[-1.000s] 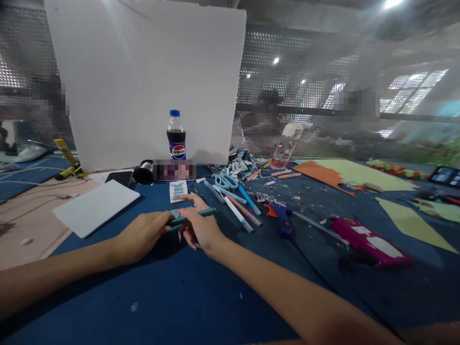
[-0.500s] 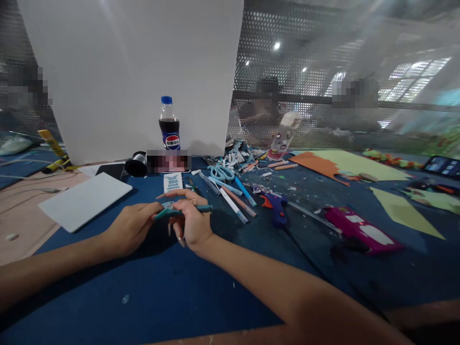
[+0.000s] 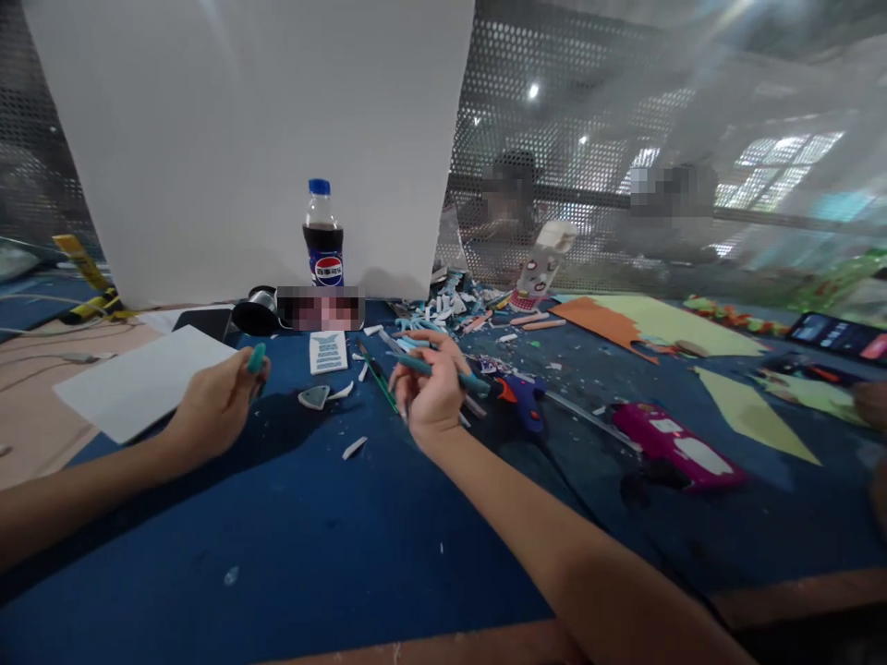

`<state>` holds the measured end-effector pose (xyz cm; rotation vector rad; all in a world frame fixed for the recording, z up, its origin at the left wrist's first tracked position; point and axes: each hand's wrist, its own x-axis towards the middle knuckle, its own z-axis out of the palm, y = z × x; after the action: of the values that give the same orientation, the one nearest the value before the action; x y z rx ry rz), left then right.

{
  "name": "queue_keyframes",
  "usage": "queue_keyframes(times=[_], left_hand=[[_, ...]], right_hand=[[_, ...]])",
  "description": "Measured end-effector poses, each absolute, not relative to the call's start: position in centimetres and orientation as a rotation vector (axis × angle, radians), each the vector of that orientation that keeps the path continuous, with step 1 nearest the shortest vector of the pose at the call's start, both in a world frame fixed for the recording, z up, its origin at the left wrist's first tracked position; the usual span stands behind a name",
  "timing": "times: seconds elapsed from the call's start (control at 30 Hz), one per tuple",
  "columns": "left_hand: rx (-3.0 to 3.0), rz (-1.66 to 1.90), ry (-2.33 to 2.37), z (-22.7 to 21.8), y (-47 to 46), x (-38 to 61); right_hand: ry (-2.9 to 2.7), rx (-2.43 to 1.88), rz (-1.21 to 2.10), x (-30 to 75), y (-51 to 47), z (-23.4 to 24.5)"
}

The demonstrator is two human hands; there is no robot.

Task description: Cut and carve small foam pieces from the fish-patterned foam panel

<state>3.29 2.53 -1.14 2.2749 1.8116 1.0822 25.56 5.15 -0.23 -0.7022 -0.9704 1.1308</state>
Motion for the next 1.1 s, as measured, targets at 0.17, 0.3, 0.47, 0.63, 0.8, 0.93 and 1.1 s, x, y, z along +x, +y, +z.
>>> queue_keyframes(times=[0.17, 0.3, 0.47, 0.63, 0.8, 0.93, 1.1], left_hand=[[2.25, 1.085, 1.799, -1.0, 2.6, 4.0], [2.236, 1.082, 1.694, -1.0, 2.8, 4.0], [2.128, 0.959, 1.522, -1.0, 3.4, 3.8], [2.08, 0.807, 1.521, -0.9, 3.6, 3.9], [2.127, 0.79, 1.466, -1.3, 3.9, 3.7], [2.119, 0.767, 1.442, -1.4, 4.2, 3.6], [2.105, 0.722, 1.443, -1.0, 4.2, 3.8]], right_hand=[[-1.349, -0.569, 1.682, 24.2, 3.3, 0.2], [-1.388, -0.622, 1.91, 23.6, 2.2, 0.0], [-1.424, -0.73, 1.864, 23.4, 3.2, -0.9], [-1.568, -0.826, 1.273, 24.1, 4.5, -1.3], [-1.626, -0.887, 0.997, 24.9, 5.1, -0.8], [-1.55, -1.009, 1.194, 24.3, 4.9, -0.4], [-1.697, -1.008, 1.227, 24.0, 4.7, -0.7]])
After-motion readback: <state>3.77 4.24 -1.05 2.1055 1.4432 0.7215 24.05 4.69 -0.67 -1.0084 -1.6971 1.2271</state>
